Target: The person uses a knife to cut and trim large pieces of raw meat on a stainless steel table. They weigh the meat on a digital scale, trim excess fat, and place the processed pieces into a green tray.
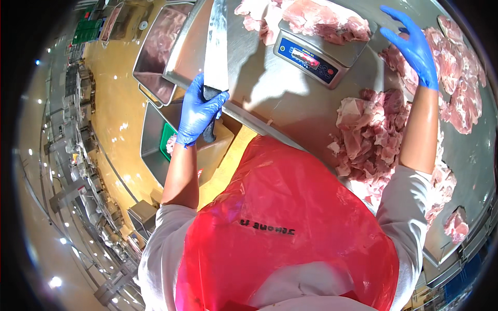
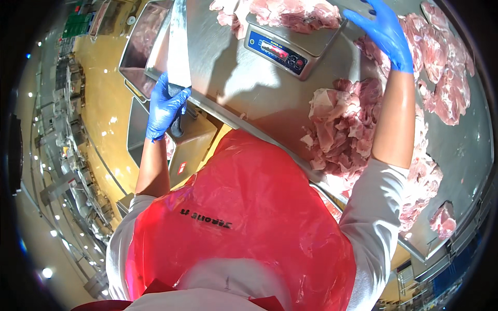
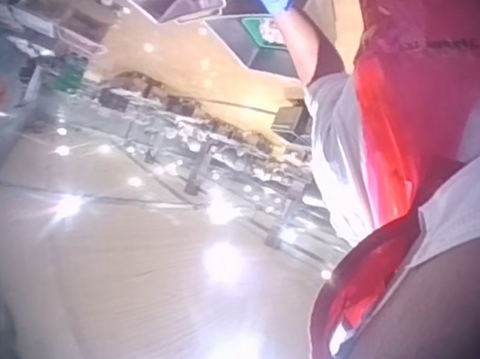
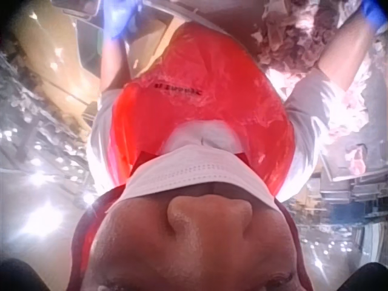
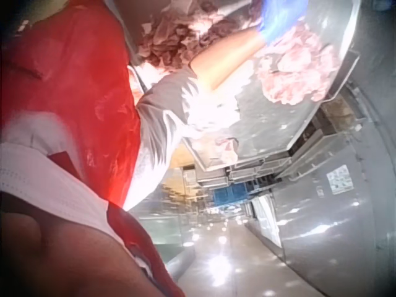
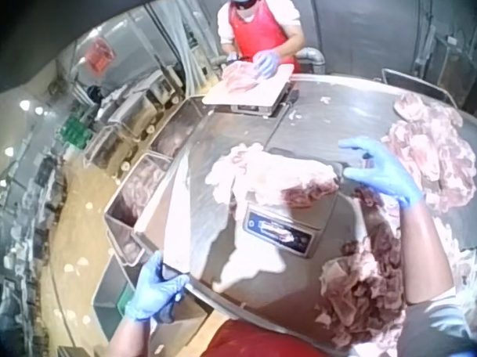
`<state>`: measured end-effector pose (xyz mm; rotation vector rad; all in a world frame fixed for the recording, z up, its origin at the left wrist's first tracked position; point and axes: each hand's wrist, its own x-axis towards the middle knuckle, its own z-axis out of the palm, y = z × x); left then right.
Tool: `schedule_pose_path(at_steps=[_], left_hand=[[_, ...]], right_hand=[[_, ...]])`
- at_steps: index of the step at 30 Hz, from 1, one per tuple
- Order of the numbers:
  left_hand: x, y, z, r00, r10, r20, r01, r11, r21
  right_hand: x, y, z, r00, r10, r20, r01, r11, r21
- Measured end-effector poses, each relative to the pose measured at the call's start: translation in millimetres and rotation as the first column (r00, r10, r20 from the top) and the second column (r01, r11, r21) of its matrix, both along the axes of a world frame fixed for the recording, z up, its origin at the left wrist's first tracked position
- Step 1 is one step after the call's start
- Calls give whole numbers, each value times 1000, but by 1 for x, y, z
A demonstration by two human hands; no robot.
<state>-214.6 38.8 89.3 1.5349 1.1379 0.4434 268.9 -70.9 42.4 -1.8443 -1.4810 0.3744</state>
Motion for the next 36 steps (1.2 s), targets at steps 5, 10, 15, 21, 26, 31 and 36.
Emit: schedule_pose_path(at_steps=[5,10,15,21,26,31,36], left_hand=[[-34,-10,-31,994,103,31,-101,993,-65],[-61,-25,-67,997,82,4,-81,990,-118],[-79,-32,-86,1000,18,9,-16,987,-160],[-89,-23,-85,997,-43,65,53,986,-160],[-87,-10,-86,997,-72,37,78,974,-212],[-86,-5,-89,992,-104,78,115,983,-146],[-86,-2,-87,993,-105,53,110,988,-109]], right_hand=[[-16,68,-10,939,287,190,-284,958,-40],[-81,113,-50,956,123,266,-68,976,-206],[-106,102,-61,989,-141,49,149,962,-227],[-151,26,-82,377,-110,-920,237,971,-19],[-189,-50,-76,1,-177,-984,211,962,-173],[-134,-81,-87,-347,23,-938,180,983,-42],[21,-45,46,247,215,-945,687,649,327]])
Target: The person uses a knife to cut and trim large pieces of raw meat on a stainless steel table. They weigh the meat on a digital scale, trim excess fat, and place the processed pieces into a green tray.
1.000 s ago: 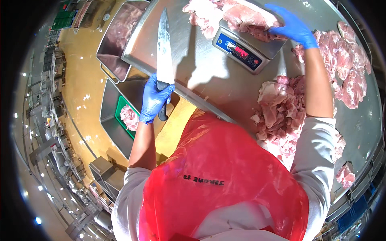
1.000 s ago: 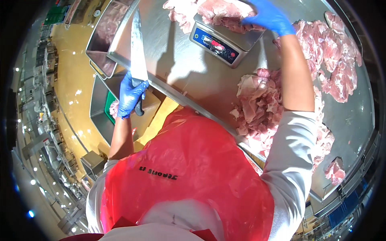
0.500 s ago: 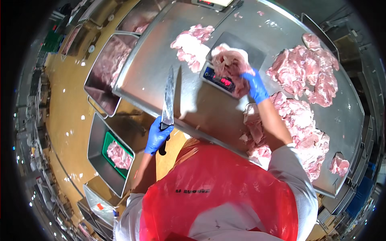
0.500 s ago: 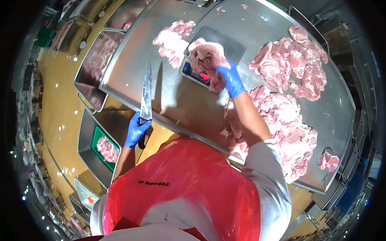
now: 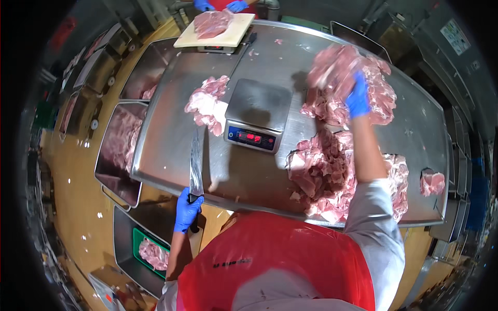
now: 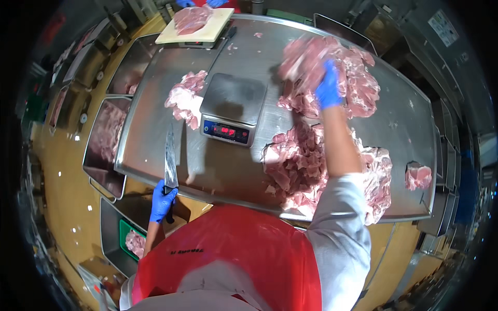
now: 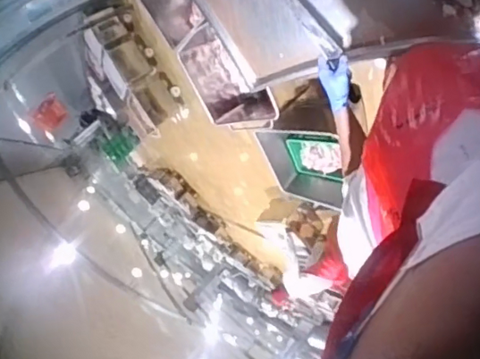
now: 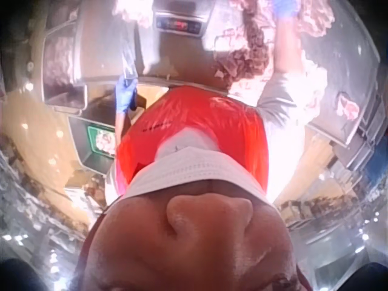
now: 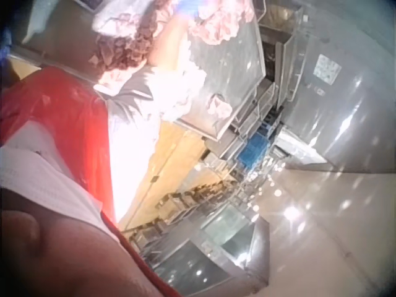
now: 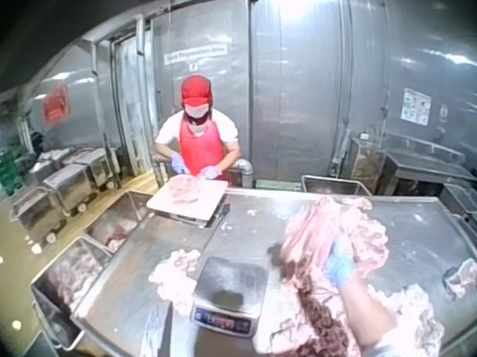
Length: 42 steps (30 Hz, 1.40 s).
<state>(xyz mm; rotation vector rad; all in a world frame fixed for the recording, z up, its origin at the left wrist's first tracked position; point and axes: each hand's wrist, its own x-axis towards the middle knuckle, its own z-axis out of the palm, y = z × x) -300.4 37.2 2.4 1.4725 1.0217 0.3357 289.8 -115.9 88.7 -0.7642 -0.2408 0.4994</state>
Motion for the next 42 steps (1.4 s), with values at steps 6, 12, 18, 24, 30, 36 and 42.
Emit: schedule_pose_path(at_steps=[6,12,18,24,30,36,42], left_hand=[[2,0,0,996,58,66,-54,997,-57],[-35,-23,-9,989,119,-90,-126,989,-78],[-70,-7,-24,987,98,-129,-110,990,-90],[-114,51,-50,987,129,-94,-111,977,180],[-168,159,-67,912,380,155,-395,916,77],[-309,356,-110,782,623,-14,-614,775,151],[-500,528,-259,571,816,93,-794,520,315]], right_hand=[[250,-39,98,584,48,810,-156,986,54],[28,40,1,871,123,475,71,926,-370],[-183,47,-72,817,459,349,-298,854,-426],[-290,113,-105,543,790,286,-577,598,-556],[-373,234,-119,306,923,235,-591,377,-713],[-473,409,-116,345,918,193,-573,369,-732],[-598,660,-162,-113,980,164,-412,104,-905]])
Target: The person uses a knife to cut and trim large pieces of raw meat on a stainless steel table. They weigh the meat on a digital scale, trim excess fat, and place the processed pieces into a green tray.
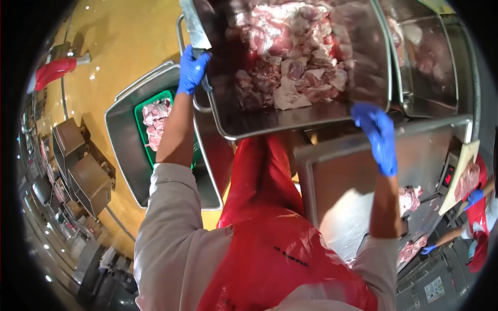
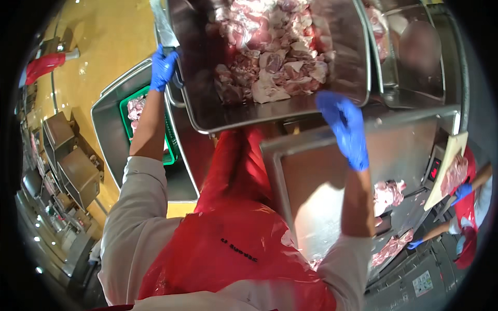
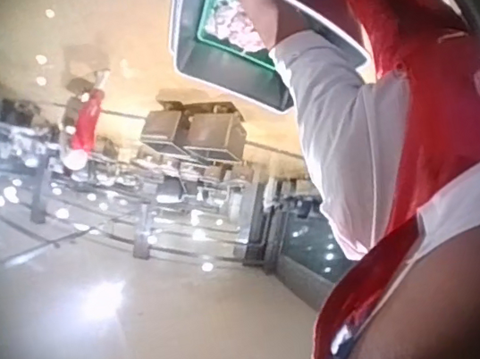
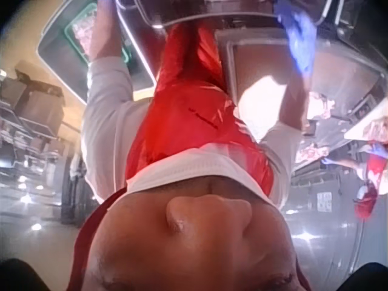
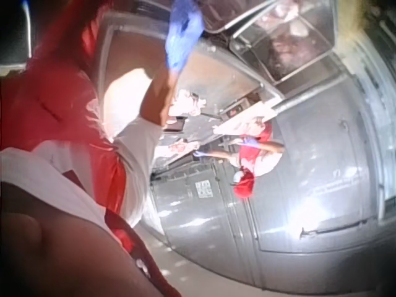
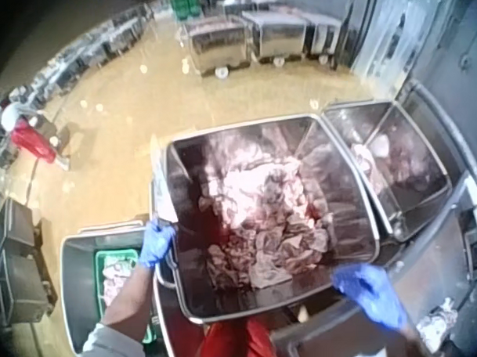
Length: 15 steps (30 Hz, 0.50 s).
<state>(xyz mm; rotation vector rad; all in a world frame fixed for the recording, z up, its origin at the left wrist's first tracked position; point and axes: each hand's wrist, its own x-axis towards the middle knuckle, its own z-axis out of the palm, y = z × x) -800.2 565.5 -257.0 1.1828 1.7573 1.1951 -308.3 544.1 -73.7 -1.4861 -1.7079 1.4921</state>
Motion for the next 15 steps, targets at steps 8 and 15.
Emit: schedule_pose_path(at_steps=[8,15], left_hand=[[-36,104,-31,977,-192,-91,191,981,-25],[-26,101,-29,926,-88,-368,7,977,-214]], right_hand=[[-100,243,-325,884,431,180,-416,902,-116],[-247,306,-514,886,322,332,-393,904,171]])
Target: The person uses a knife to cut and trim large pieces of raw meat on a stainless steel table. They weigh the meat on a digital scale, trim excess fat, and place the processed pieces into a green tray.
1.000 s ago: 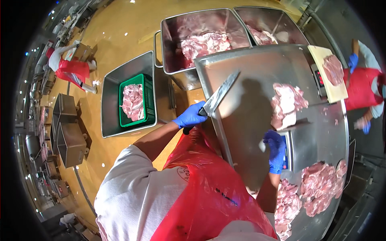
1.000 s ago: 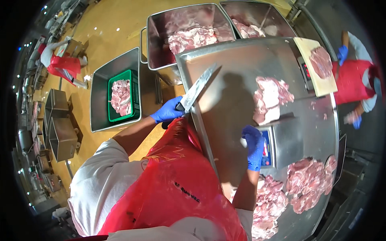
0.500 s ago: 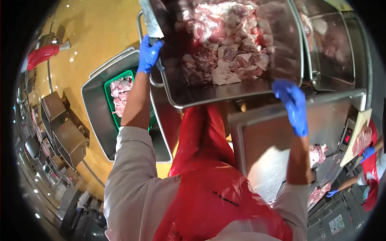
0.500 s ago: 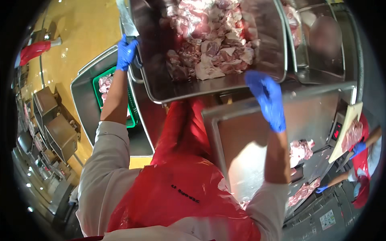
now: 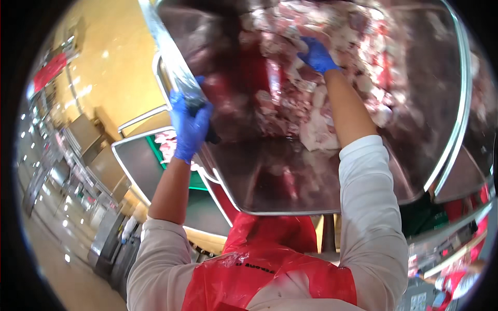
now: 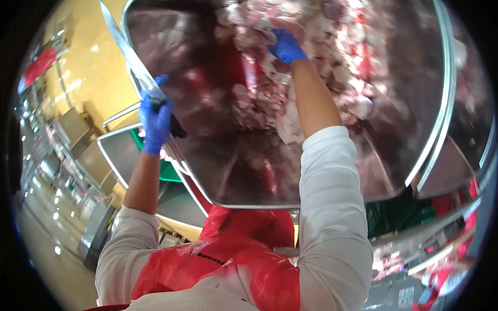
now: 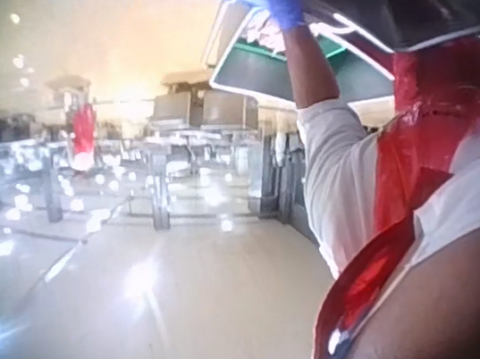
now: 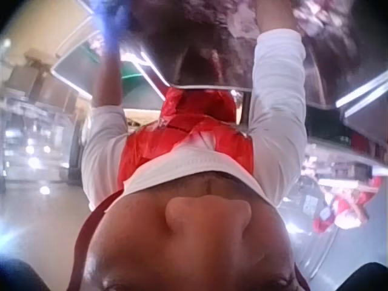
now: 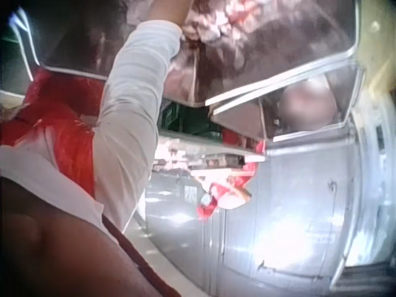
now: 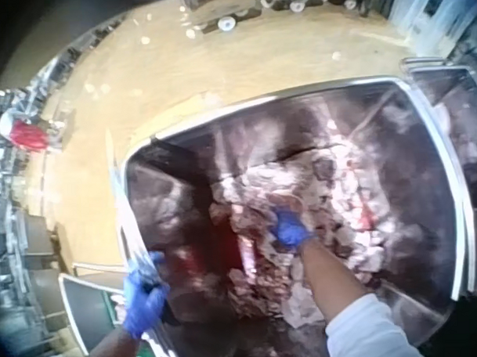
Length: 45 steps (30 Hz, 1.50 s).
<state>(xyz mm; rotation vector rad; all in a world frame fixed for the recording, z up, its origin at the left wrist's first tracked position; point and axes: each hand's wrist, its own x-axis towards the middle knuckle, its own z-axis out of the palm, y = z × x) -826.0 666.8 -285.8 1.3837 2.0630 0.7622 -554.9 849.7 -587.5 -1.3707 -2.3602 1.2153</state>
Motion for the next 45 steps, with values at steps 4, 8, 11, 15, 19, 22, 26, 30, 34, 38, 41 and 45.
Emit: schedule_pose_path(at_steps=[4,8,11,15,19,22,26,30,34,38,41,45], left_hand=[[0,13,9,980,-142,-137,134,989,-63],[6,8,14,993,-20,-119,-2,983,-184],[6,12,14,993,-46,-112,26,985,-170],[3,16,14,987,-98,-129,81,988,-133],[8,15,15,996,-43,-73,34,992,-122],[6,12,12,996,-33,-82,22,992,-123],[7,11,10,992,-57,-111,50,997,-65],[2,3,-2,982,-73,-175,72,997,-13],[-1,-2,-12,939,-57,-339,75,996,40],[-4,3,-15,919,-69,-389,77,997,6],[-2,6,-11,923,-89,-374,101,995,12],[-18,13,-21,943,-173,-283,209,973,100]], right_hand=[[-42,30,-75,997,-61,-39,72,880,470],[-75,46,-36,956,-53,289,35,997,64],[-74,45,-40,933,-56,357,98,990,-102],[-32,53,-72,992,-89,92,111,957,-270],[31,35,-38,846,-528,75,426,584,-691],[93,11,-39,590,-805,57,479,293,-827],[168,-30,-10,410,-911,-53,411,236,-881],[219,-88,24,544,-837,-60,521,392,-758],[231,-117,125,673,-736,-70,511,531,-676],[257,-128,259,750,-623,-222,433,716,-548],[281,-153,386,808,-547,-221,435,805,-402],[335,-225,535,833,-478,-279,458,878,-139]])
